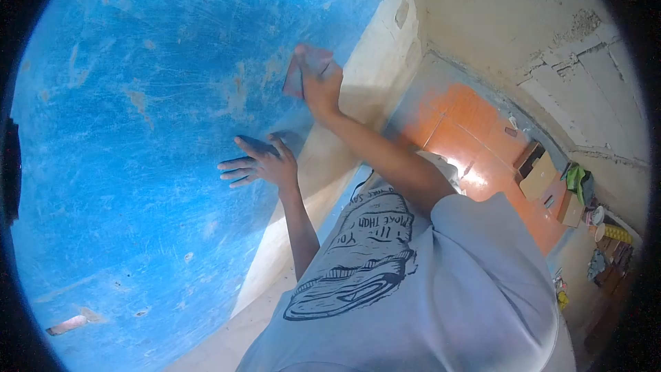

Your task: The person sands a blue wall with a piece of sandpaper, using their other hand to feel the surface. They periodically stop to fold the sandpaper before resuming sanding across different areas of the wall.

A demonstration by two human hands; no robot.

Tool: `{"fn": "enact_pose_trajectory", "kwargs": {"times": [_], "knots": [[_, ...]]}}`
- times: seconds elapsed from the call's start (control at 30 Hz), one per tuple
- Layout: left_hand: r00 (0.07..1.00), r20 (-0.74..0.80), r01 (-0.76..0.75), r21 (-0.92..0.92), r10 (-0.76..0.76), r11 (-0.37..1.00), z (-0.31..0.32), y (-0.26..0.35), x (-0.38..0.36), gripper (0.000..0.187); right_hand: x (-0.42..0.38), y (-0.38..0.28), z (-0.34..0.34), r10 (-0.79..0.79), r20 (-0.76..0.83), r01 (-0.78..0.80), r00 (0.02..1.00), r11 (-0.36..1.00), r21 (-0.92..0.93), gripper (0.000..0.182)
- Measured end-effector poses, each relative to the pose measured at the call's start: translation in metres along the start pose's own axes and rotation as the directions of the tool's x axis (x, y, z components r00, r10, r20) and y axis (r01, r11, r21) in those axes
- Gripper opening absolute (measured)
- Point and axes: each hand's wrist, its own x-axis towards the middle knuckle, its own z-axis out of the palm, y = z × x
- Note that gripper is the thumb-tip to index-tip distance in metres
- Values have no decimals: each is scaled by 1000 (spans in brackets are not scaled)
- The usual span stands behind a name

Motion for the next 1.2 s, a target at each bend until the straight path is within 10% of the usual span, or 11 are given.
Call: {"fn": "enact_pose_trajectory", "kwargs": {"times": [0.1,0.57,0.7,0.8,1.0,1.2], "knots": [[1000,-7,14,13,-14,1000,-2,4,1,90,-28,24,16,-377,-45,378,925,925,23,30],[1000,15,-6,7,6,1000,-2,-2,-3,92,2,22,1,-207,-6,207,978,978,29,36],[1000,-10,10,21,-9,1000,2,2,0,91,-20,27,14,-458,-73,456,886,889,-48,30],[1000,10,8,8,-9,1000,0,1,-1,89,-2,-7,5,-107,-27,108,994,993,56,31],[997,35,69,-81,-67,994,-3,5,1,85,-22,35,17,-477,-48,472,877,877,-95,35],[997,48,56,-54,-53,997,-1,1,0,89,10,-3,3,-139,-28,139,990,990,-32,46]]}}
